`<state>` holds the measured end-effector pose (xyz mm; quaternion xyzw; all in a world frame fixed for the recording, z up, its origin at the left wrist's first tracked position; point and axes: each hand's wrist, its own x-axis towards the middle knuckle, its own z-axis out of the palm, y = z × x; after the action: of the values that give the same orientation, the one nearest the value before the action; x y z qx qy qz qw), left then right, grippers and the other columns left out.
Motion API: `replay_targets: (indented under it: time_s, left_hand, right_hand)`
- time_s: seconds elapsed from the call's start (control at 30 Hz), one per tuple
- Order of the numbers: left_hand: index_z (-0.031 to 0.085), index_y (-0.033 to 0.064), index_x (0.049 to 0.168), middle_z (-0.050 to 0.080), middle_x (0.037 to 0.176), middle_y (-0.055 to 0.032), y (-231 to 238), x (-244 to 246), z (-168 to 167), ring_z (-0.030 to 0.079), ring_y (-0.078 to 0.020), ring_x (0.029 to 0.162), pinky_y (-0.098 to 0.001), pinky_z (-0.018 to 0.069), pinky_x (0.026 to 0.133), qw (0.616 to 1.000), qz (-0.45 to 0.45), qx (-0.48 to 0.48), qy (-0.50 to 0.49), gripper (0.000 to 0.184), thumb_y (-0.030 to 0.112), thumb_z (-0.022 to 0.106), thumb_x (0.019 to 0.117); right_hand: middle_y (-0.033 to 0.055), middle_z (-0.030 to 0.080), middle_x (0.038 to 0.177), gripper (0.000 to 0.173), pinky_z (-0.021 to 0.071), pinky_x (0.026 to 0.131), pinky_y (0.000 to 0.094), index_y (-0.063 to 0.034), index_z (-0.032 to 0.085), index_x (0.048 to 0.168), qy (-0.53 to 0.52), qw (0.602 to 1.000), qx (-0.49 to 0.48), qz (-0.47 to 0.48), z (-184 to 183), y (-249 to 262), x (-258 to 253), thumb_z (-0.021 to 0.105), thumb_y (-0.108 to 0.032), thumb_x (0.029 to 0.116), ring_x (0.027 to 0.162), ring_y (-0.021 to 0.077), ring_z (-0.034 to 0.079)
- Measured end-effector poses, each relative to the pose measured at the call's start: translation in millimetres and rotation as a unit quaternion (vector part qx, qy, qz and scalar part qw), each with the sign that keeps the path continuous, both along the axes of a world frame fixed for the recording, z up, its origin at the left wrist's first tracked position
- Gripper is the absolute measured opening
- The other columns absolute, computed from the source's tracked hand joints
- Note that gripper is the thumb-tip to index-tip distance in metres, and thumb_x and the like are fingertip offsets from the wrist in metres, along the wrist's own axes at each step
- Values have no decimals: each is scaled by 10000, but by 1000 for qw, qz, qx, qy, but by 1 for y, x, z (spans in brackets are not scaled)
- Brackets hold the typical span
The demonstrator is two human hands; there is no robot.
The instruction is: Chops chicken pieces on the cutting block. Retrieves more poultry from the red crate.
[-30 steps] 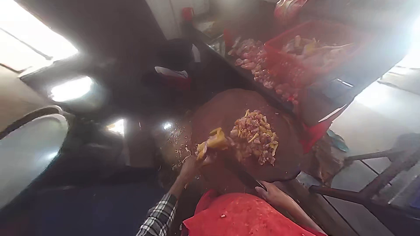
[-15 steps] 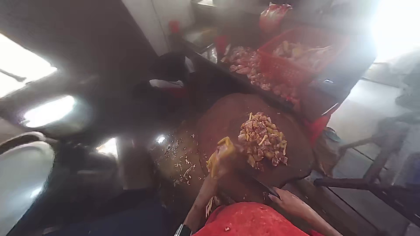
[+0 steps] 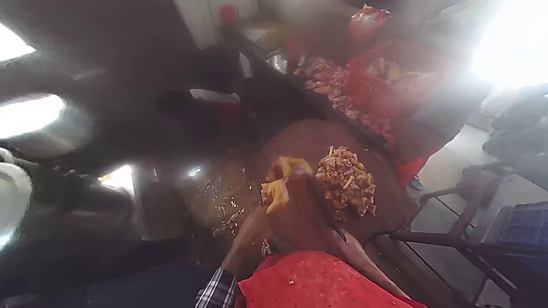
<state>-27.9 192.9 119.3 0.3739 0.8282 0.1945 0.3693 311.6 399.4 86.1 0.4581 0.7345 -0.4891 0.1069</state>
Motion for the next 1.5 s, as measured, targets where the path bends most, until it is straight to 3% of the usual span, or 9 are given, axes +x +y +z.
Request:
replay_targets:
  time_s: [0.2,0.33,0.43,0.57,0.7,0.93,1.1,1.33,1.5]
  left_hand:
    - [568,184,1406,700,1200,-167,-14,21,-31,687,-353,1105,-625,529,963,996,56,-42,-46,423,425,486,1068]
    - [371,223,1548,690,1232,-173,-15,35,-37,711,-344,1064,-601,562,926,993,84,-56,-62,522,345,510,1060]
    - [445,162,1497,689,1213,-184,-11,41,-44,708,-343,1056,-589,564,925,993,100,-45,-54,471,336,510,1064]
    - [442,250,1521,703,1221,-159,-18,50,-42,707,-351,1080,-613,556,934,990,110,-78,-42,497,352,539,1044]
    - [418,250,1534,710,1189,-176,-35,66,-51,715,-364,1043,-618,563,912,986,141,-71,-57,528,362,560,1038]
    - [501,181,1442,721,1128,-156,-33,67,-57,716,-336,1025,-602,564,899,986,147,-62,-49,449,394,530,1049]
    - [458,269,1505,714,1196,-146,-36,67,-61,709,-354,1071,-622,560,914,988,117,-103,-14,500,385,555,1028]
    - [508,323,1470,725,1180,-117,-52,73,-72,713,-335,1059,-637,557,907,987,150,-57,-21,460,394,575,1020]
    - [537,310,1467,708,1250,-122,-49,60,-66,692,-344,1130,-646,534,955,990,120,-76,-2,452,293,572,1017]
  right_hand:
    - [-32,543,727,606,504,538,329,-151,616,1205,276,961,11,16,111,8,-82,473,-695,980,587,109,533]
    - [-57,561,809,402,504,613,228,-108,594,1121,433,894,11,115,165,12,-127,522,-496,1045,680,19,540]
    - [17,637,812,321,564,703,294,-41,666,1089,327,934,71,124,104,5,-136,522,-325,1050,732,66,615]
    - [95,601,828,516,516,643,467,-83,625,1139,-55,983,-92,150,6,11,-121,480,-565,1024,675,225,589]
    - [107,646,893,540,537,778,521,-113,654,1167,-8,981,-57,188,63,2,-113,509,-607,1003,817,258,641]
    - [-18,552,722,285,497,601,259,-83,621,994,326,930,-13,169,121,-17,-130,517,-344,1044,628,47,542]
    - [133,623,870,506,526,692,491,-41,631,1101,-71,977,-72,188,8,5,-131,459,-514,1044,746,257,623]
    - [29,592,800,393,531,676,377,-114,648,1126,138,975,-64,162,96,-7,-133,521,-475,1033,691,139,588]
    - [117,610,855,433,519,718,477,-59,640,1129,-6,978,-60,202,29,5,-125,494,-458,1047,747,236,602]
